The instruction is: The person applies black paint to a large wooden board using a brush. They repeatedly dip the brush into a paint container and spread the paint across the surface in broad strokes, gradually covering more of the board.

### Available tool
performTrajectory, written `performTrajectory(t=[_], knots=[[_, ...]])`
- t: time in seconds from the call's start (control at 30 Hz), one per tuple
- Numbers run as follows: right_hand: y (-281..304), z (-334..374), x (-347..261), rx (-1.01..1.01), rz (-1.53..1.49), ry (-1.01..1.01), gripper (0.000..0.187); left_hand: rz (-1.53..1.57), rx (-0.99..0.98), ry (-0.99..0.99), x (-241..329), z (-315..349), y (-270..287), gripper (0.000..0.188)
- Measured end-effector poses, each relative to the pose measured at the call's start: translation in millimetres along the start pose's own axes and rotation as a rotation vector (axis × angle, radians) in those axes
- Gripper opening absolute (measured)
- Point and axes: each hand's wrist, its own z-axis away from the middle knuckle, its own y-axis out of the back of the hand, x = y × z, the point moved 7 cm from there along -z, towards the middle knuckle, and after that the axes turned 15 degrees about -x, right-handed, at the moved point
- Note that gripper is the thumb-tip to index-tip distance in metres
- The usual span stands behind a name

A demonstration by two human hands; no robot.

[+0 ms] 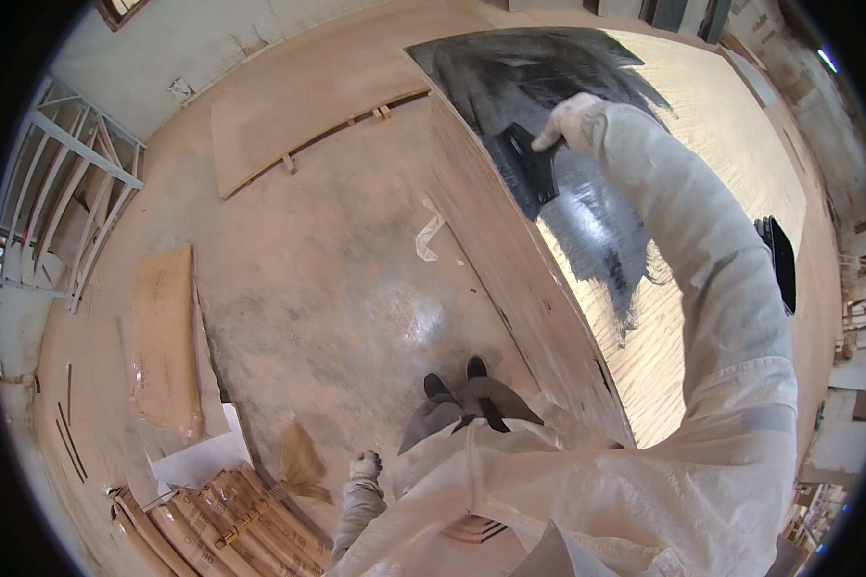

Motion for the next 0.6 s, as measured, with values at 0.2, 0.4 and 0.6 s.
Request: performTrajectory(t=[0.2,0.4,0.6], knots=[[-28,32,-2,-0.119,0.088,0.113,0.039,0.079,0.008,-0.056,-6,4,-18,0.024],[13,-19,-8,0.011,0.138,0.191,0.039,0.052,0.079,-0.053,-32,21,-37,0.026],[22,-37,-6,-0.071,0.042,0.102,0.039,0.206,0.132,-0.027,-66,49,-60,0.025]])
